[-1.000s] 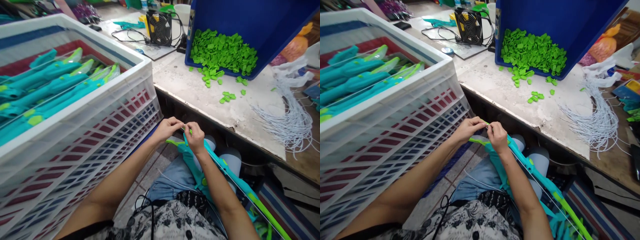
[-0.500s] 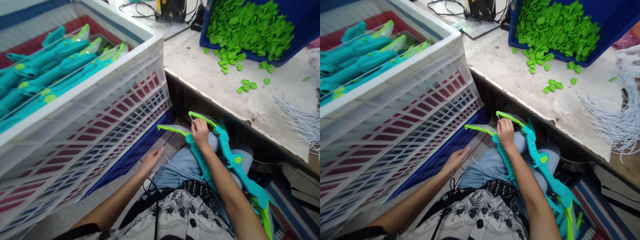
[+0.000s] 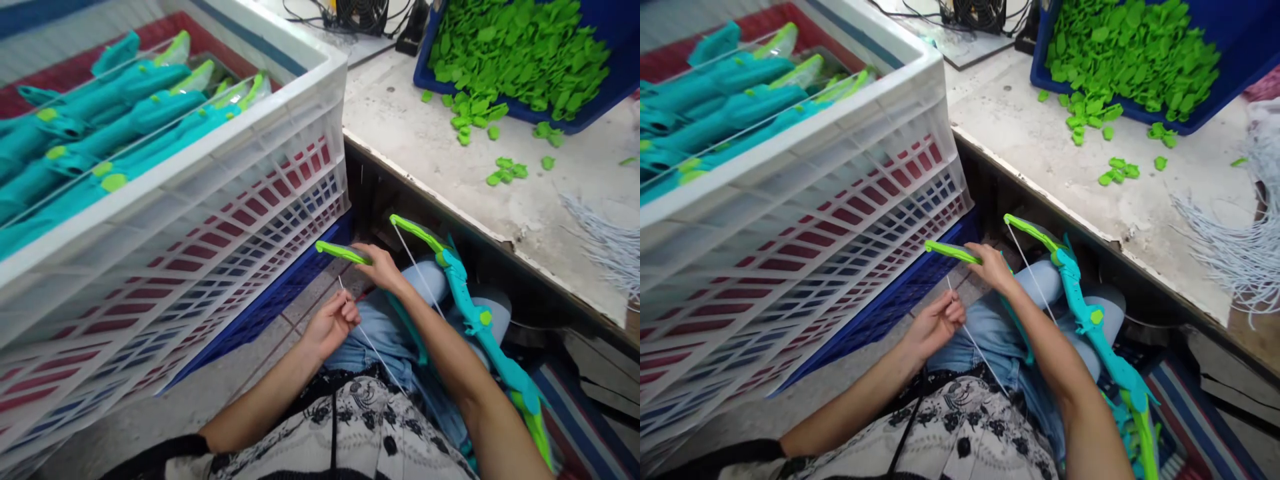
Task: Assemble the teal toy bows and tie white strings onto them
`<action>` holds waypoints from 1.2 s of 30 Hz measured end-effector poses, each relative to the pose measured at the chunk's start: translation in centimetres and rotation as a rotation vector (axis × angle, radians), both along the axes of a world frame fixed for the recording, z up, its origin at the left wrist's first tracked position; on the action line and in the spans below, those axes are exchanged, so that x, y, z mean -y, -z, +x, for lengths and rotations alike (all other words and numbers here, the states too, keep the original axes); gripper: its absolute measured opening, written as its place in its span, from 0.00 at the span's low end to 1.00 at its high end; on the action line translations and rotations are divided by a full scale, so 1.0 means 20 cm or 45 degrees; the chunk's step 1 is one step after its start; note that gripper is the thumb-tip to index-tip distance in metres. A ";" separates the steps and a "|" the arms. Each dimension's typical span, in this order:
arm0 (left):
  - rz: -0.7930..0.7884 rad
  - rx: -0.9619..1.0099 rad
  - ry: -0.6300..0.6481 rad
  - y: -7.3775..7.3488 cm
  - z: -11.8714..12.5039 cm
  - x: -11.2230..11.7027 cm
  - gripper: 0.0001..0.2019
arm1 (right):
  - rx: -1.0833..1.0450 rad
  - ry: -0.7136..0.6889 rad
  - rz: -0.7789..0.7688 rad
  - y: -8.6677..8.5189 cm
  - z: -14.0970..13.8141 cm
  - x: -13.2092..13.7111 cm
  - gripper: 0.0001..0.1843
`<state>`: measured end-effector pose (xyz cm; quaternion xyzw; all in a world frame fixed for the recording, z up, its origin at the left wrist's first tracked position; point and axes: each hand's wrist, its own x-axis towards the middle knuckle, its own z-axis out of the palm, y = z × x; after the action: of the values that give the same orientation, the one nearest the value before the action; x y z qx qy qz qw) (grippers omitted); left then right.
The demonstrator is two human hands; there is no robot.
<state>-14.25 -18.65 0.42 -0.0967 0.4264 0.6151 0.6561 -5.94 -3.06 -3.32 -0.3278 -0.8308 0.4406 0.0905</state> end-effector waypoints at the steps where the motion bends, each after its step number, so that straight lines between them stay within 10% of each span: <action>1: 0.044 -0.075 -0.014 -0.03 -0.03 -0.02 0.15 | -0.162 -0.015 -0.187 0.01 0.02 -0.01 0.26; 8: 0.079 -0.828 0.112 -0.19 -0.28 -0.17 0.21 | -0.538 0.108 -1.051 0.00 0.13 0.00 0.30; 36: 0.139 -1.417 -0.020 -0.13 -0.23 -0.29 0.13 | -0.568 0.320 -1.170 0.00 0.16 0.02 0.30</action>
<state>-18.87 -12.89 3.09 0.2737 0.6752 0.5995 0.3315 -2.82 -3.40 -3.39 -0.3290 -0.4667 0.8044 0.1640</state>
